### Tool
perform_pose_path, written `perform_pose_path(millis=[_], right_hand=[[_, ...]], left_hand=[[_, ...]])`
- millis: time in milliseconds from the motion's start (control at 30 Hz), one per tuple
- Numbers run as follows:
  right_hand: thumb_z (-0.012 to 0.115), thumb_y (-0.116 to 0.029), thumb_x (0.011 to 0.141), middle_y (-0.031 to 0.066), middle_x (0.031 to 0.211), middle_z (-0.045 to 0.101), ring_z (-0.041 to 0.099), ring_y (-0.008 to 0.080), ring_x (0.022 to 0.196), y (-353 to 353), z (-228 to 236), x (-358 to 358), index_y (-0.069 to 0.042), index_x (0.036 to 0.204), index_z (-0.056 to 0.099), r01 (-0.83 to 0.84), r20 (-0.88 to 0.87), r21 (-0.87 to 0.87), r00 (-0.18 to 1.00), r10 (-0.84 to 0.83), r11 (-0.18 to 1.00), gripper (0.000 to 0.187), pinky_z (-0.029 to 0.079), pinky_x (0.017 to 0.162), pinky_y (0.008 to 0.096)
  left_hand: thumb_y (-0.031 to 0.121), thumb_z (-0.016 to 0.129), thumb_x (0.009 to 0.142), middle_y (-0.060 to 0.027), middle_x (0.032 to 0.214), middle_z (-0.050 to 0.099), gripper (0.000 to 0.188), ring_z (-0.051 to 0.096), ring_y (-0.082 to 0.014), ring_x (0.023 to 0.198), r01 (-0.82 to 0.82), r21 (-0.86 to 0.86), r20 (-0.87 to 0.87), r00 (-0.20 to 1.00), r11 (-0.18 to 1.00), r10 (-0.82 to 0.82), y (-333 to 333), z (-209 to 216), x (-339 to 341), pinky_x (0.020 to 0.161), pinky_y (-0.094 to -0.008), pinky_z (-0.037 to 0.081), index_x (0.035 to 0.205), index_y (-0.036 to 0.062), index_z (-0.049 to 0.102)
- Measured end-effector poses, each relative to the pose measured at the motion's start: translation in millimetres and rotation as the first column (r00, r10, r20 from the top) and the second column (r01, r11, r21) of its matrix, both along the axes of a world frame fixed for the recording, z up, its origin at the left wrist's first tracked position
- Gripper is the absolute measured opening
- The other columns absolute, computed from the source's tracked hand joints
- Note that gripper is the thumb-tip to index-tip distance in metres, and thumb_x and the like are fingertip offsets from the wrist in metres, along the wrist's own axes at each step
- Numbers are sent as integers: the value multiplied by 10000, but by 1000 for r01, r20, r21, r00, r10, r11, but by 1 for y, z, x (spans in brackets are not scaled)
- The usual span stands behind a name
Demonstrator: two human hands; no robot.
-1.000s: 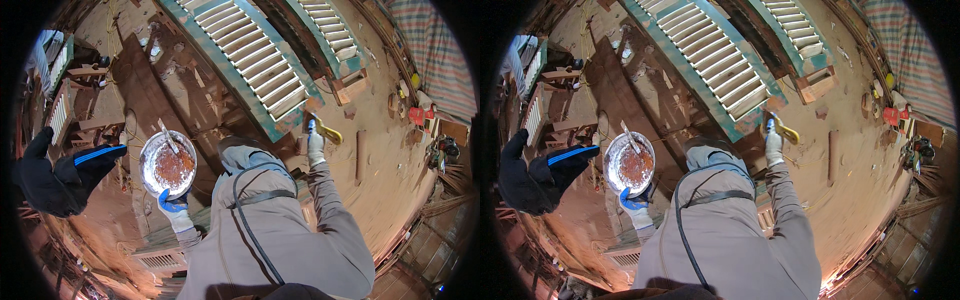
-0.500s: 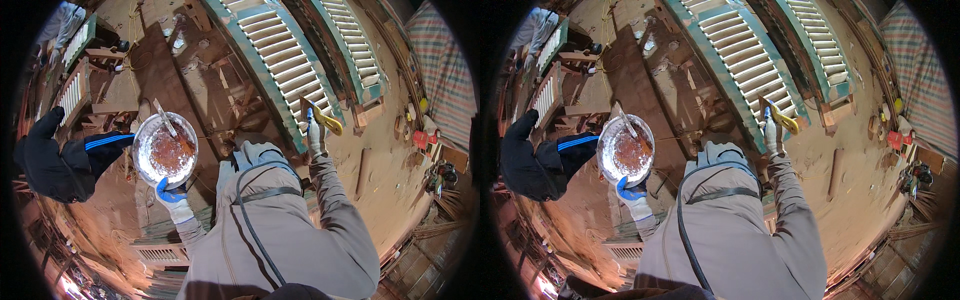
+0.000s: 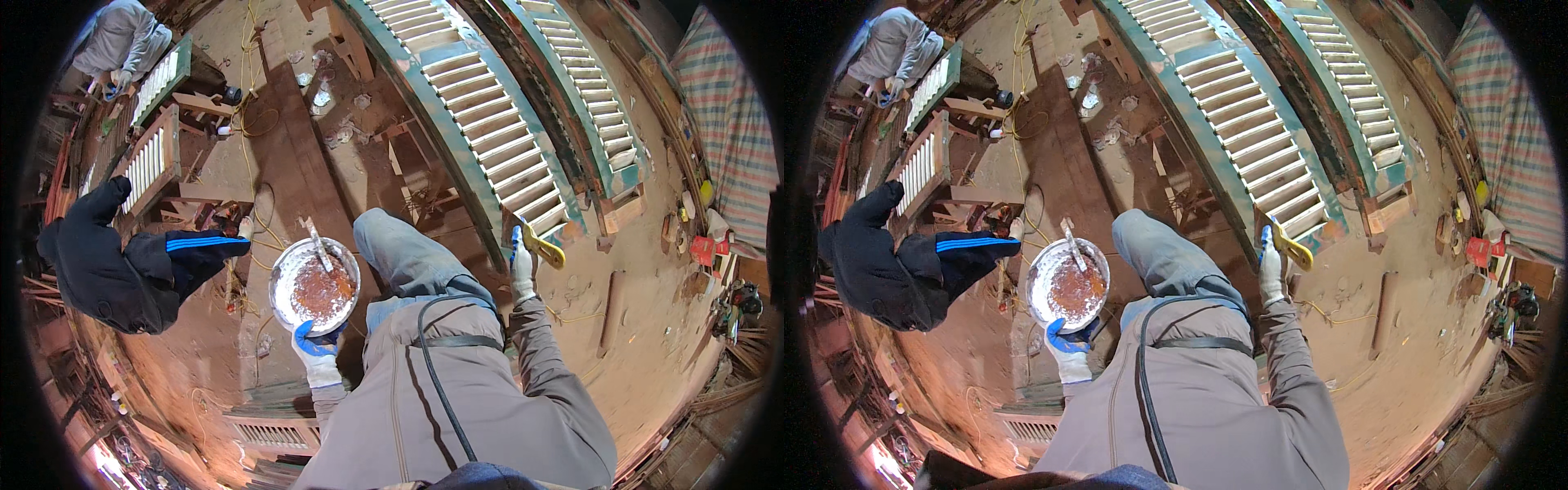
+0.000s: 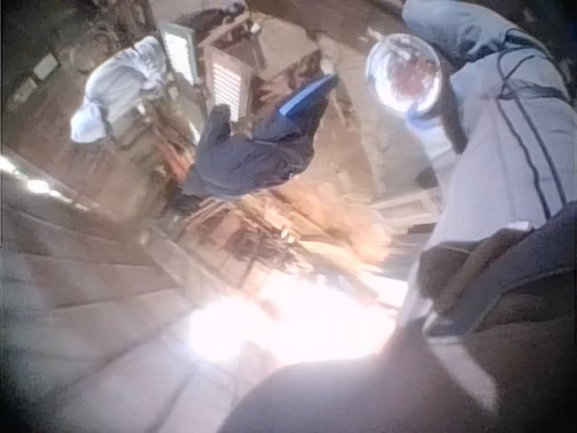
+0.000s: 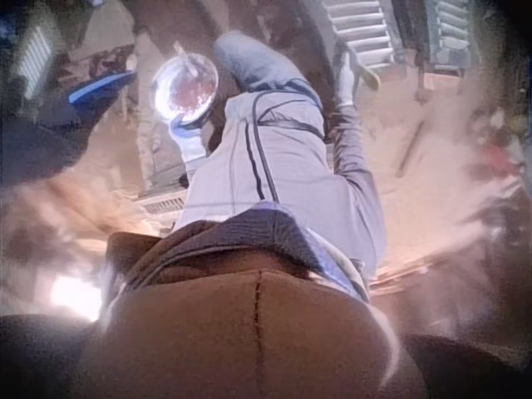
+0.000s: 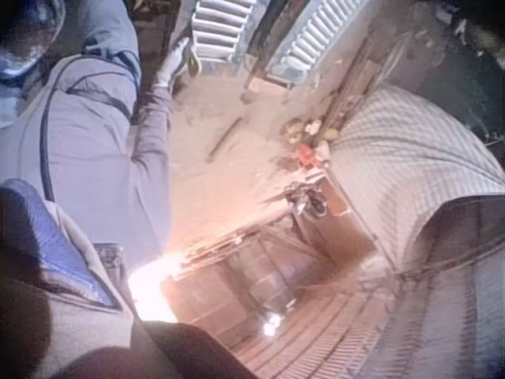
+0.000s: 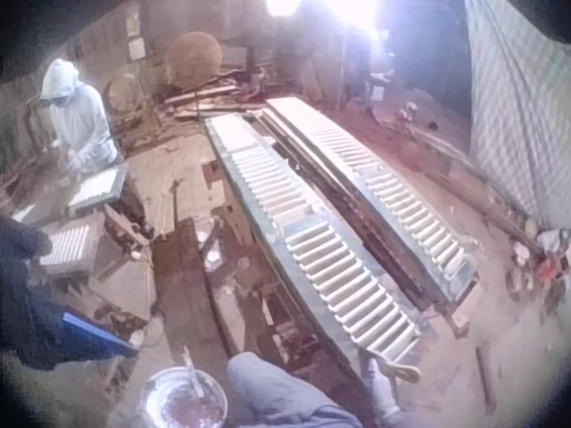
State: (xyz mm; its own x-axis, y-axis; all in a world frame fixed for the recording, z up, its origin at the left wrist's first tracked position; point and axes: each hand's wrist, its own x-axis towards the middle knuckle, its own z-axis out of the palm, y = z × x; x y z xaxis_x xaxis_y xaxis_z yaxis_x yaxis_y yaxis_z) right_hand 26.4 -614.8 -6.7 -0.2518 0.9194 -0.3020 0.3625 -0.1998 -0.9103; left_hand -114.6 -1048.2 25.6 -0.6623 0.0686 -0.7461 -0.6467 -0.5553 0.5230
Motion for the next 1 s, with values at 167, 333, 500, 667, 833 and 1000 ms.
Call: perform_pose_path(millis=[167, 333, 500, 667, 833, 1000], right_hand=[[566, -195, 1051, 31, 1154, 638, 577, 138, 1039, 14, -16, -65, -17, 1310, 602, -140, -169, 118, 973, 159, 983, 316, 465, 950, 270], [579, -167, 1042, 43, 1166, 642, 595, 138, 1060, 33, -4, -160, -10, 1303, 593, -147, -273, -11, 952, 139, 989, 304, 479, 941, 276], [637, -96, 925, 143, 1102, 726, 674, 305, 1049, 61, 80, -273, -67, 1127, 724, -511, 247, 733, 814, 525, 448, 222, 504, 915, 376], [689, -206, 791, 18, 1140, 704, 644, 210, 1092, 93, 132, -362, -134, 1091, 710, -686, 581, 724, 662, 473, 71, 309, 483, 906, 385], [705, -261, 777, 15, 1159, 683, 597, 213, 1168, 133, 132, -430, -149, 1115, 696, -781, 719, 622, 543, 434, -53, 356, 451, 955, 404], [662, -243, 772, 34, 1009, 662, 597, 234, 1067, 155, 111, -476, -129, 872, 694, -908, 871, 416, 379, 313, -58, 154, 448, 958, 392]], left_hand=[[202, 592, 753, -203, 1362, 577, 750, 642, -411, 1154, 114, 60, -76, 991, 992, -110, 34, -12, -62, 867, -611, 598, 1471, 76, 418], [122, 596, 755, -140, 1321, 616, 659, 646, -345, 1166, 177, 108, -39, 984, 978, -174, 100, -19, -170, 919, -527, 599, 1406, 82, 503], [147, 653, 874, -88, 1058, 705, 231, 684, -208, 969, 483, -157, -284, 814, 862, -507, 176, -33, -294, 866, -386, 582, 1065, 19, 671], [32, 612, 902, -92, 1057, 702, 247, 676, -175, 984, 528, -520, -599, 336, 672, -727, 261, -19, -395, 847, -299, 553, 1137, -2, 679], [-32, 642, 832, -90, 1033, 661, 364, 658, -158, 826, 399, -698, -651, -9, 594, -759, 339, -8, -462, 767, -281, 532, 1195, -3, 663], [78, 649, 826, -92, 1033, 673, 324, 676, -199, 855, 423, -797, -552, -224, 431, -803, 390, 19, -515, 868, -328, 524, 1138, 4, 698]])
